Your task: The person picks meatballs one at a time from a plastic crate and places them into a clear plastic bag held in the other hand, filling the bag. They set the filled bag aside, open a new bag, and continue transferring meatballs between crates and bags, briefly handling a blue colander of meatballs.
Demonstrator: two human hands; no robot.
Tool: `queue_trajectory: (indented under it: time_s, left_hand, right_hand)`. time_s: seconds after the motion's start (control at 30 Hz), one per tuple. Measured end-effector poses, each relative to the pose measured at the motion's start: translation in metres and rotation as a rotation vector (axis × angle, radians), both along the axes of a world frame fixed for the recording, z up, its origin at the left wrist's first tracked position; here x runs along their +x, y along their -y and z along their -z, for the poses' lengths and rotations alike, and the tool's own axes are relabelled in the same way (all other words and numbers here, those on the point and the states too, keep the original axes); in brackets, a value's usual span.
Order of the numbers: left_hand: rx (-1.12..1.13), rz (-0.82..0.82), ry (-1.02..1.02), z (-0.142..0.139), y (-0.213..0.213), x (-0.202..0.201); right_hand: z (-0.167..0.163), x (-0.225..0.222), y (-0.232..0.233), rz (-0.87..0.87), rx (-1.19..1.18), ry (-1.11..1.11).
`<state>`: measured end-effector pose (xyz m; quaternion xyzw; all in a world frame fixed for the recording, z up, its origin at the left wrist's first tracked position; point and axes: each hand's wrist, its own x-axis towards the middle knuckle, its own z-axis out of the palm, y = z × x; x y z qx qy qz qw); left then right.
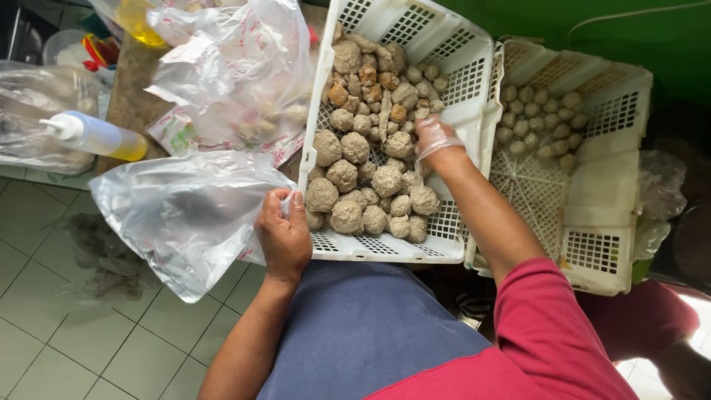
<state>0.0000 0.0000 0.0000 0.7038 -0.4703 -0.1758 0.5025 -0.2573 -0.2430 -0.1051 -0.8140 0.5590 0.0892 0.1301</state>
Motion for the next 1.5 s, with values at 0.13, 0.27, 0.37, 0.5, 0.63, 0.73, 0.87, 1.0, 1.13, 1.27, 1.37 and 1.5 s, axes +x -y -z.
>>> queue_trajectory:
  time_s: [0.13,0.27,0.37,0.5,0.63,0.73,0.87,1.0,1.13,1.27,1.37,1.5]
  left_hand:
    - [0.012,-0.016,0.044,0.002,0.001,0.005]
    - [-0.003,-0.010,0.042,0.001,0.000,0.004]
    - [-0.017,-0.005,-0.011,-0.002,0.003,0.001]
    - [0.067,-0.019,-0.135,0.002,0.001,-0.002]
    - [0.052,-0.023,-0.052,0.005,0.001,-0.003]
    - [0.015,-0.014,-0.114,0.006,0.002,-0.007]
    - [0.053,-0.063,0.027,0.007,0.002,-0.009]
    - [0.034,-0.105,0.080,0.007,0.004,-0.013]
    - [0.012,-0.157,0.216,0.002,0.008,-0.018]
    - [-0.067,-0.127,0.311,-0.006,0.013,-0.021]
    - [-0.023,-0.150,0.374,-0.012,0.013,-0.021]
    - [-0.107,-0.214,0.379,-0.018,-0.011,-0.008]
  right_hand:
    - [-0.030,0.004,-0.009,0.206,0.167,0.318]
    - [-0.042,0.013,-0.023,0.155,0.135,0.375]
    - [-0.052,0.002,-0.028,0.136,0.116,0.341]
    - [-0.060,-0.013,-0.047,0.149,0.286,0.330]
    - [-0.052,0.010,-0.084,-0.171,0.330,0.209]
    - [-0.048,0.028,-0.094,-0.320,0.221,0.045]
    - [-0.048,0.031,-0.094,-0.409,-0.037,0.096]
    - [-0.055,0.011,-0.088,-0.197,0.042,0.186]
    - [-0.066,-0.041,-0.112,-0.239,-0.022,0.408]
    - [-0.065,-0.074,-0.150,0.023,0.424,0.716]
    - [-0.055,-0.072,-0.168,-0.012,0.281,0.889]
    - [-0.041,-0.063,-0.177,-0.260,-0.175,1.033]
